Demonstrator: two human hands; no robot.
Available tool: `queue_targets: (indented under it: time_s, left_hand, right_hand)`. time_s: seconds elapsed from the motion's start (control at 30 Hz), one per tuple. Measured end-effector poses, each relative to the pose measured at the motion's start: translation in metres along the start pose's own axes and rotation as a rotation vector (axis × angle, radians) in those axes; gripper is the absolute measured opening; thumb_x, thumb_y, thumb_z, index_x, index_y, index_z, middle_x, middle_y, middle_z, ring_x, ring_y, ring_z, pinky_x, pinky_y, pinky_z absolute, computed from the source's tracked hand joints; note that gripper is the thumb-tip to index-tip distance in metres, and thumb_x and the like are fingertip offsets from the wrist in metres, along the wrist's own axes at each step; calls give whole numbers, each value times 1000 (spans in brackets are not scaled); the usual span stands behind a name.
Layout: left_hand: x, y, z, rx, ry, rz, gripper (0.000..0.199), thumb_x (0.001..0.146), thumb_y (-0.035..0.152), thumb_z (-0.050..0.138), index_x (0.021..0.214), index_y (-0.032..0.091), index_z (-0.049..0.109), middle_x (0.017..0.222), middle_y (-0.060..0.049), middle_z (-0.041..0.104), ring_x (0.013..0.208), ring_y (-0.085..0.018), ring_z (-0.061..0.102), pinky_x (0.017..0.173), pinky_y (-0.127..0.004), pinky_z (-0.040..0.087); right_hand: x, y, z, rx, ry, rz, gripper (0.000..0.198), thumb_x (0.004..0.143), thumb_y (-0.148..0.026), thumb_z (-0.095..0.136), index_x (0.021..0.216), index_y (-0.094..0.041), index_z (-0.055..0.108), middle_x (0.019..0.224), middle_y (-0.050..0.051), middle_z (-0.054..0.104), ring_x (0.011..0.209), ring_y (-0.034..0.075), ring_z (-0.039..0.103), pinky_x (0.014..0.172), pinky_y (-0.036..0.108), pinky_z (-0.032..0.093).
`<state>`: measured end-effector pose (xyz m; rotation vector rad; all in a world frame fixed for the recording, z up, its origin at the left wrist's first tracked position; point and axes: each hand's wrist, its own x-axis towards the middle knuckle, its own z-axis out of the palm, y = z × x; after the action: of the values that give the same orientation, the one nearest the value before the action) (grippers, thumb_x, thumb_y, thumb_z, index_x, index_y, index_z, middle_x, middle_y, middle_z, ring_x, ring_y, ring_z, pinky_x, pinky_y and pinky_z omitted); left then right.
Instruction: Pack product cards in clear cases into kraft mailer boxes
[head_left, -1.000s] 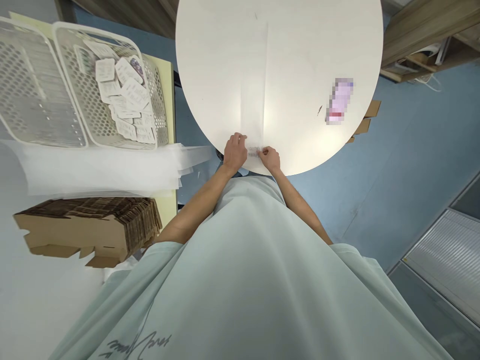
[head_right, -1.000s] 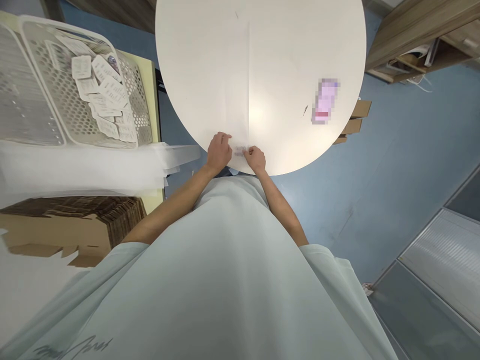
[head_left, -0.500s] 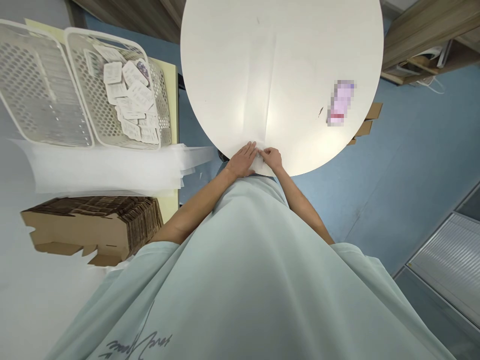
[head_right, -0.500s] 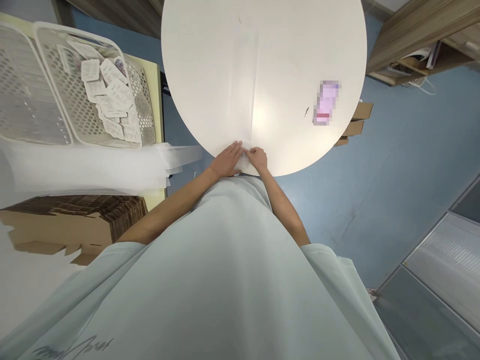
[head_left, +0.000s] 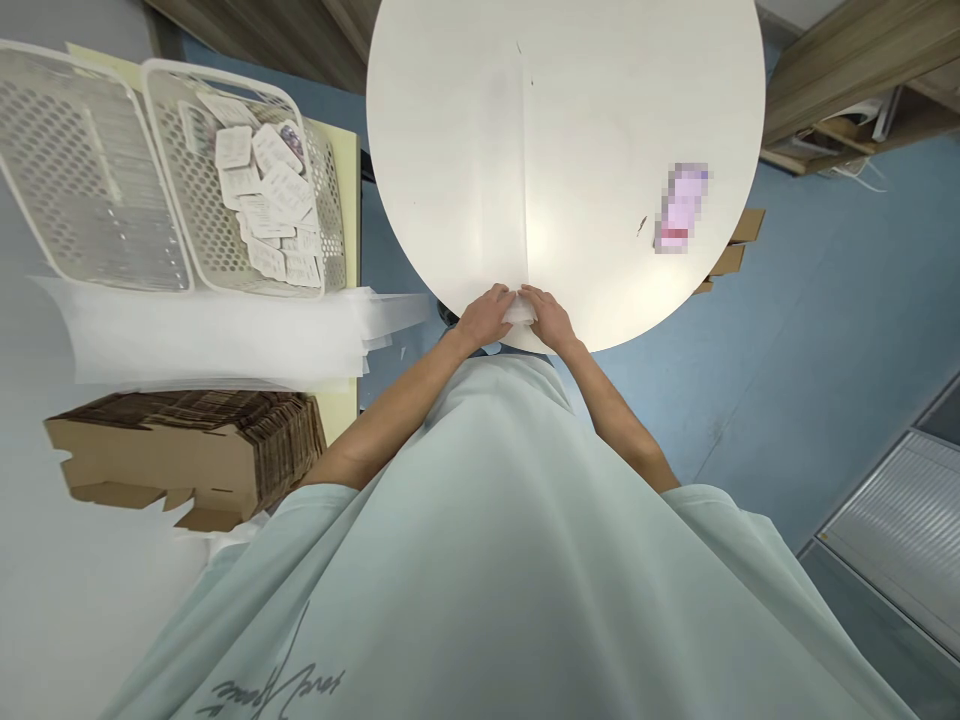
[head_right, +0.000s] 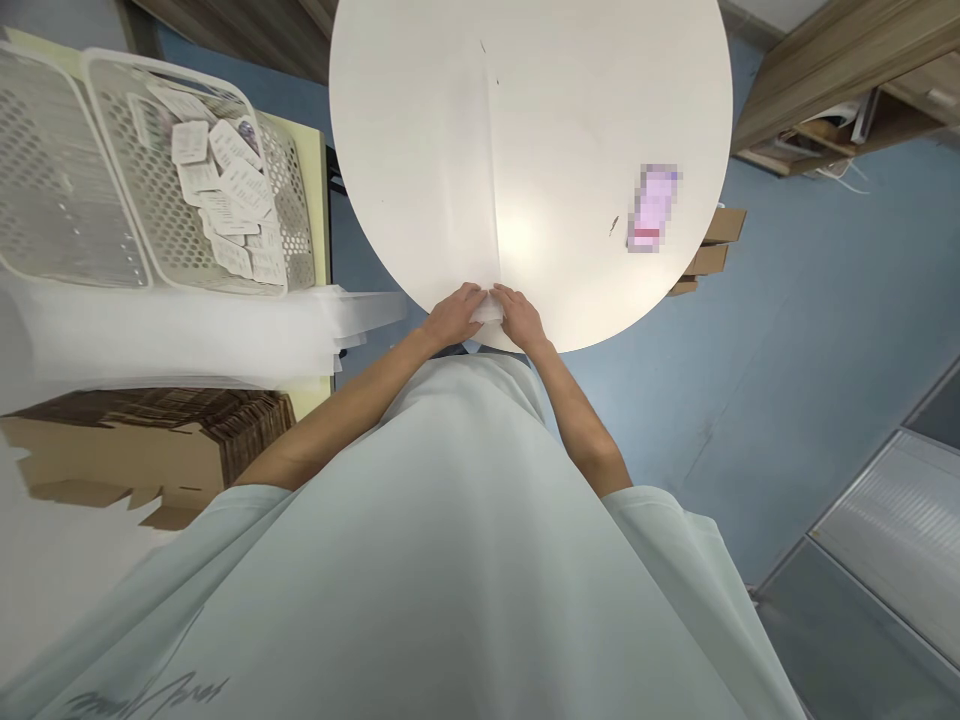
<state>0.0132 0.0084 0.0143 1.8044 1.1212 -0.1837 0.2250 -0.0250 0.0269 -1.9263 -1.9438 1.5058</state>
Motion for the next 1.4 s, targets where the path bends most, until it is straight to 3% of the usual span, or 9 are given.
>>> queue_targets:
  time_s: [0.2,0.37,0.5,0.67,0.83,0.97,1.1,1.23,1.4]
  left_hand:
    - [5,1,-8,-225,141,-192,49,104,33,65,151,18,73,156,-15,73,145,-35,69,127,-46,51]
    - [8,-3,-16,-417,251,-358,41,105,46,67,132,18,81,135,-13,84,129,-34,77,113,-42,59]
    - [11,-8,-15,-474,304,-447,29,96,34,74,120,20,80,128,-10,86,118,-29,78,104,-37,61]
    - [20,-15,-12,-346,321,-545,11,99,31,67,95,23,73,110,-8,83,108,-27,75,103,-37,58]
    - [24,-16,-7,-274,352,-598,20,101,29,68,119,22,73,124,-13,80,121,-31,74,112,-44,57]
    - [19,-16,-2,-100,442,-381,50,103,23,64,152,19,62,162,-21,63,148,-37,63,125,-53,53]
    - [17,-20,0,69,254,-66,64,101,13,55,166,12,53,181,-24,46,168,-40,45,138,-58,39]
    - [17,-24,2,133,172,-24,80,96,13,62,174,8,44,189,-25,33,173,-41,38,141,-60,36]
    - [5,-26,8,165,170,16,81,94,10,62,173,6,46,186,-25,39,171,-41,43,140,-60,37]
  right_hand:
    - [14,2,5,90,83,13,45,115,-29,49,157,-20,62,162,15,65,137,29,66,117,43,57]
    - [27,-7,10,80,131,136,36,121,-41,46,142,-21,68,147,15,68,112,25,71,104,38,59]
    - [39,-14,11,29,171,211,34,121,-42,47,138,-22,68,143,15,69,116,27,70,106,40,59]
    - [53,-18,11,2,164,292,24,118,-38,52,130,-24,68,140,16,71,121,34,70,106,51,61]
    - [61,-26,11,-76,145,349,26,115,-33,55,134,-19,66,138,21,73,121,40,73,106,61,63]
    - [61,-31,12,-222,226,68,38,118,-25,42,145,-15,66,155,26,67,147,41,63,119,62,59]
    - [62,-27,9,-322,131,-201,51,115,-14,35,158,-12,62,173,23,58,169,34,47,137,59,45]
    - [62,-13,5,-356,31,-240,62,109,-12,48,171,-8,50,184,24,44,176,34,37,139,61,42]
    - [44,2,17,-361,6,-240,73,103,-9,54,175,-8,46,188,22,38,177,36,35,138,63,43]
